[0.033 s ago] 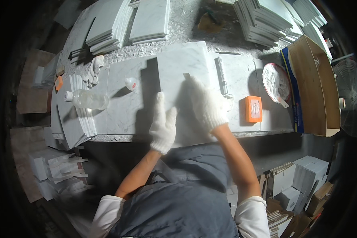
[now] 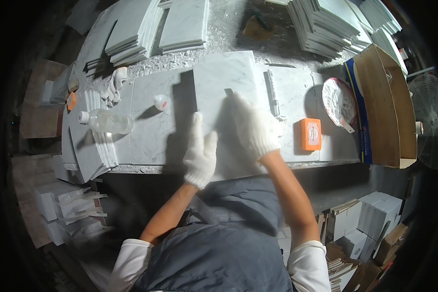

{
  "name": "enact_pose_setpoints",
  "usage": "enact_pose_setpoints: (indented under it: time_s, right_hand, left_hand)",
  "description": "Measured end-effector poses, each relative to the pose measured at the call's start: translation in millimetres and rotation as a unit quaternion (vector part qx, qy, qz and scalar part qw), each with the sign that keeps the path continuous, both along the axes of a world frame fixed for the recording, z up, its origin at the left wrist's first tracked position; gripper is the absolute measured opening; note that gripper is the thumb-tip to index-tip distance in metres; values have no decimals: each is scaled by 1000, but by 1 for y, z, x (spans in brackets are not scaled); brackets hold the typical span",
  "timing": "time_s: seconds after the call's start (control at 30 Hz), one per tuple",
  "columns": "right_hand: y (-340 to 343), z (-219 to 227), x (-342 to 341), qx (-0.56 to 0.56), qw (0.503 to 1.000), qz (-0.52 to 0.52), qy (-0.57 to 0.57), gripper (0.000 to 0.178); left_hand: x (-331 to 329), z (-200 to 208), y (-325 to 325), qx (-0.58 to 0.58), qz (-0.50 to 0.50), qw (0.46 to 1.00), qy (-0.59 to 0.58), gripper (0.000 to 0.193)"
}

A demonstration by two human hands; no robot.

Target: The person wipes a white tile with a cloth, then uses a marker to write on it. They place the tile on a stack, pick up another tile, and use a scraper to remove residue from its surface. The person repeats the scraping and wiping process on multiple tiles.

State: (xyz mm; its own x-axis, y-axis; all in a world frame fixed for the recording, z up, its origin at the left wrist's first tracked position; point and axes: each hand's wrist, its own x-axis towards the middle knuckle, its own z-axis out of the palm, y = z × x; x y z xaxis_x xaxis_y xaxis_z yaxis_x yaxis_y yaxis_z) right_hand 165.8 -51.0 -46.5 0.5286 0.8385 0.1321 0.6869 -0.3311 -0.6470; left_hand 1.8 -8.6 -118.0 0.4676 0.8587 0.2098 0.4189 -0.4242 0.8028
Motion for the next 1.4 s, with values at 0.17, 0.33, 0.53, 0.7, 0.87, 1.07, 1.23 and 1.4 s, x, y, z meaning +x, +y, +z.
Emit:
enact_pose_setpoints:
  time_s: [0.17, 0.33, 0.53, 0.7, 0.87, 1.07, 1.23, 1.4]
  right_hand:
    - [5, 1, 7, -19, 999, 40, -1, 38]
    - [11, -12, 12, -7, 1000, 11, -2, 38]
    - [10, -23, 27, -14, 997, 50, -49, 38]
    - [23, -34, 36, 22, 996, 80, 24, 36]
    - [29, -38, 43, 46, 995, 87, 21, 40]
    - [35, -28, 49, 20, 989, 131, 61, 43]
    - [36, -37, 53, -43, 990, 125, 49, 43]
    - [41, -52, 57, 26, 989, 147, 20, 43]
  left_hand:
    - [2, 11, 3, -25, -16, 1000, -3, 63]
    - [0, 5, 2, -5, -18, 1000, -13, 62]
    - [1, 7, 3, -6, -22, 999, -24, 62]
    - [0, 7, 3, -2, -25, 1000, -16, 63]
    - [0, 5, 3, -11, -23, 999, -30, 63]
    - [1, 7, 3, -8, -23, 1000, -15, 63]
    - [1, 6, 4, -11, -23, 1000, -2, 63]
    - [1, 6, 3, -28, -21, 999, -6, 64]
